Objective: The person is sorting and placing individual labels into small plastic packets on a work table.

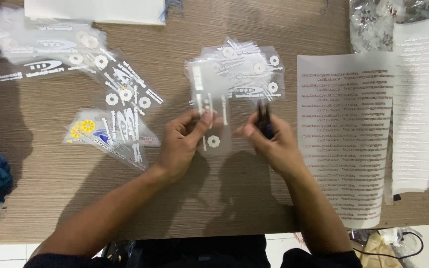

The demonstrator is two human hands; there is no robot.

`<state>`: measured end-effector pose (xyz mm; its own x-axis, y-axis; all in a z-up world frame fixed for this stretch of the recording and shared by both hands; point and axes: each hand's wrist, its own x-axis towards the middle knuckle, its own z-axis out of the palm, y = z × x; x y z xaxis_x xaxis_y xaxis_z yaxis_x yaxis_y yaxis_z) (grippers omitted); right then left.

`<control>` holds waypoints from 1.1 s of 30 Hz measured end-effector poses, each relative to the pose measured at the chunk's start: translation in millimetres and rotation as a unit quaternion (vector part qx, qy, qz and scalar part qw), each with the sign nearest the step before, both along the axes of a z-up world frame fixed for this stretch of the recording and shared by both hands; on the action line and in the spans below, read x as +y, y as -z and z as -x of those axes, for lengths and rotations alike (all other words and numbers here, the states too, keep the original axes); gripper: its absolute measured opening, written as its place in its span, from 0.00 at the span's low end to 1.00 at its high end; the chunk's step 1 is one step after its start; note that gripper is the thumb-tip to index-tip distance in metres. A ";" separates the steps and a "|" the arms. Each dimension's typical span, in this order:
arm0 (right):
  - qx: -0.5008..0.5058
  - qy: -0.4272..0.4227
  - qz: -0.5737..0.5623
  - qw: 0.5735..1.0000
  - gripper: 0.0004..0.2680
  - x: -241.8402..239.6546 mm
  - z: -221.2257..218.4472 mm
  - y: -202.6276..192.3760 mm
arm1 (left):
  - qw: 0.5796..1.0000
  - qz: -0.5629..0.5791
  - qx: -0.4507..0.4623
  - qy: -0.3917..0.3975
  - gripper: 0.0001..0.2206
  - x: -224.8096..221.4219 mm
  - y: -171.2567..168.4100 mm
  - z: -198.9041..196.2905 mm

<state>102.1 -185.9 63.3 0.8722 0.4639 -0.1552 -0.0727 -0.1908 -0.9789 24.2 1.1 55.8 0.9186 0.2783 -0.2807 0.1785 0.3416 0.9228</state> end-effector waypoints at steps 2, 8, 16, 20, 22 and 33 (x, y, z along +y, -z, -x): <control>0.018 -0.011 0.005 1.000 0.06 3.8 8.8 8.7 | 1.000 0.010 -0.005 -0.024 0.10 -1.6 6.4 -0.9; 0.007 -0.009 0.023 1.000 0.05 9.2 8.2 7.3 | 0.996 0.067 -0.024 -0.050 0.14 -2.1 9.2 3.0; -0.002 -0.035 0.026 0.999 0.05 -13.1 -10.3 -13.0 | 0.967 0.174 -0.184 -0.012 0.26 32.6 27.9 1.1; -0.079 -0.114 0.012 0.990 0.07 -25.0 -12.1 -19.1 | 0.979 0.130 -0.124 0.092 0.40 48.7 23.1 -5.6; -0.090 -0.141 0.004 0.986 0.07 -24.2 -10.5 -23.6 | 0.979 0.033 -0.120 0.164 0.37 41.5 23.6 -4.7; -0.183 -0.128 0.044 0.974 0.08 -17.3 -6.7 -5.6 | 0.943 -0.136 -0.053 0.298 0.09 9.1 13.1 0.1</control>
